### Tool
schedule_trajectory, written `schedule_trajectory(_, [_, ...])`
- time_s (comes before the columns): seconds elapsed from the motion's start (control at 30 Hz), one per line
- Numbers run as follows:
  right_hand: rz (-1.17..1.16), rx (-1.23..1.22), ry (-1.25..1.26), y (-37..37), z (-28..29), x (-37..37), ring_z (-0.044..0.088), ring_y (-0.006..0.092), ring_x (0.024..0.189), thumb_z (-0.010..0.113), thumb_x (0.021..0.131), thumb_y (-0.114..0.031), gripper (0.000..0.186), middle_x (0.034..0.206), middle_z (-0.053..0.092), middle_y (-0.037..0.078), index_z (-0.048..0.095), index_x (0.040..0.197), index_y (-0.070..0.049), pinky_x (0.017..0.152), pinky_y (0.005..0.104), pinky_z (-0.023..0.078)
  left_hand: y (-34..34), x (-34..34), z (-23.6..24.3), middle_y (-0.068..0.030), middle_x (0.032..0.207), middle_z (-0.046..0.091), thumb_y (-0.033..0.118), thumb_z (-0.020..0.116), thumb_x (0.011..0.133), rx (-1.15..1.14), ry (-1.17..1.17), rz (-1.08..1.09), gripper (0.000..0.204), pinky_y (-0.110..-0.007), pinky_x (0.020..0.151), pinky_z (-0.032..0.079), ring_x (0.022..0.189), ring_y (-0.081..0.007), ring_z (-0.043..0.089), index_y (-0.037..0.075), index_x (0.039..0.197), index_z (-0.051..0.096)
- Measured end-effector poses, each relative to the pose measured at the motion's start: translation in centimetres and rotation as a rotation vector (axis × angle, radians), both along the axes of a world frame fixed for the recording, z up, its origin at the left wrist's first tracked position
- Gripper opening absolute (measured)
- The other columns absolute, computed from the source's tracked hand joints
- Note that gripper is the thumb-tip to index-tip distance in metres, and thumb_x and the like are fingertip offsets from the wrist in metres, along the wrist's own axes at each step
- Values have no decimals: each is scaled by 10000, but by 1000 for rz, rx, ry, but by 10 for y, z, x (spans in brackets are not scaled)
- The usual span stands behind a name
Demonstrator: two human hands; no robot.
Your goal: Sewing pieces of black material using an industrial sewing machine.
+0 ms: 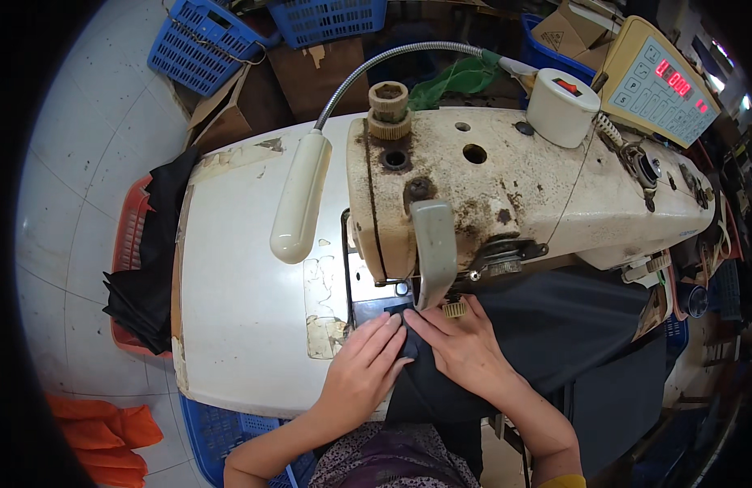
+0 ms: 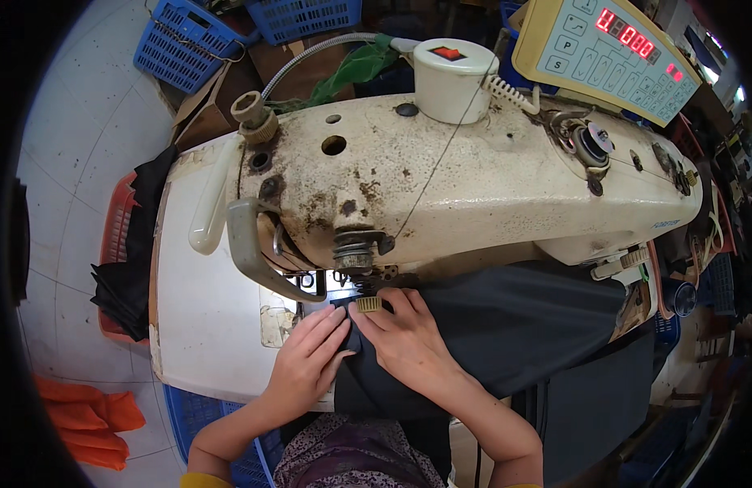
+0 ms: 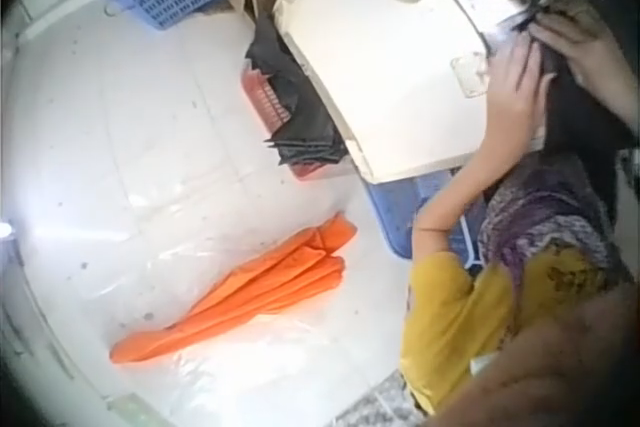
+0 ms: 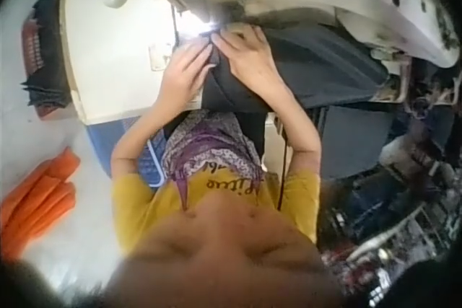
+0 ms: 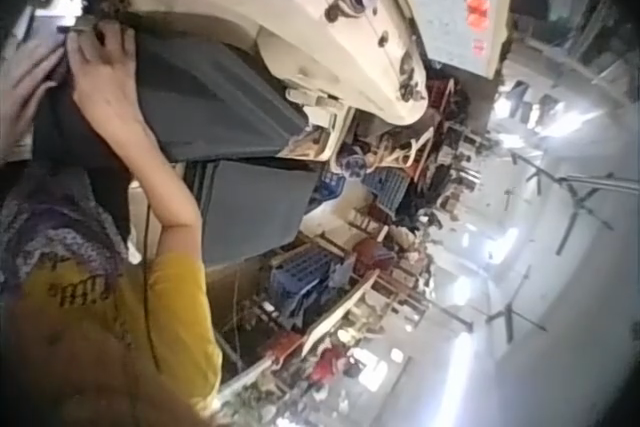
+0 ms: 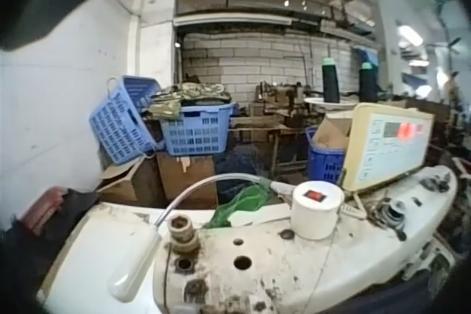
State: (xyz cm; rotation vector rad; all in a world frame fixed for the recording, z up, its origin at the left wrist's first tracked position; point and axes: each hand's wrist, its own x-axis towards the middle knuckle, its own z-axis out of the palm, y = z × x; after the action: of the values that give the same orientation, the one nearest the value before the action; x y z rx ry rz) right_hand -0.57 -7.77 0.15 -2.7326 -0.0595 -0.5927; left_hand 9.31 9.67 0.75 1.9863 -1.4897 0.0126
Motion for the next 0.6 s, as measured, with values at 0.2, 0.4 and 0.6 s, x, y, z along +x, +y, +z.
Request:
schedule_trajectory(0.2, [-57,-51,143,4,6,-9,597,287,1011,653,788,-35,530,1182,641,56,606,1302,-155,1001,489,395,-1,-3,4,-172,1258,598,106,758,787,95,-131,16,431,-419,1018,474,1199,-334,561,-50,1165,623])
schedule_trajectory(0.4, [-81,-87,106,-3,2,3,569,296,1072,625,829,-57,500,1188,643,73,593,1322,-136,1001,482,379,-11,21,6,-173,1256,596,73,734,782,90,-123,-23,426,-409,1003,483,1197,-333,562,-55,1171,617])
schedule_trajectory(0.6, [-94,-142,41,-9,-3,13,511,278,1204,613,815,-70,477,1197,641,80,610,1292,-79,1026,476,353,-17,36,7,-172,1232,601,20,698,771,112,-150,-53,424,-406,996,486,1190,-343,561,-56,1179,612])
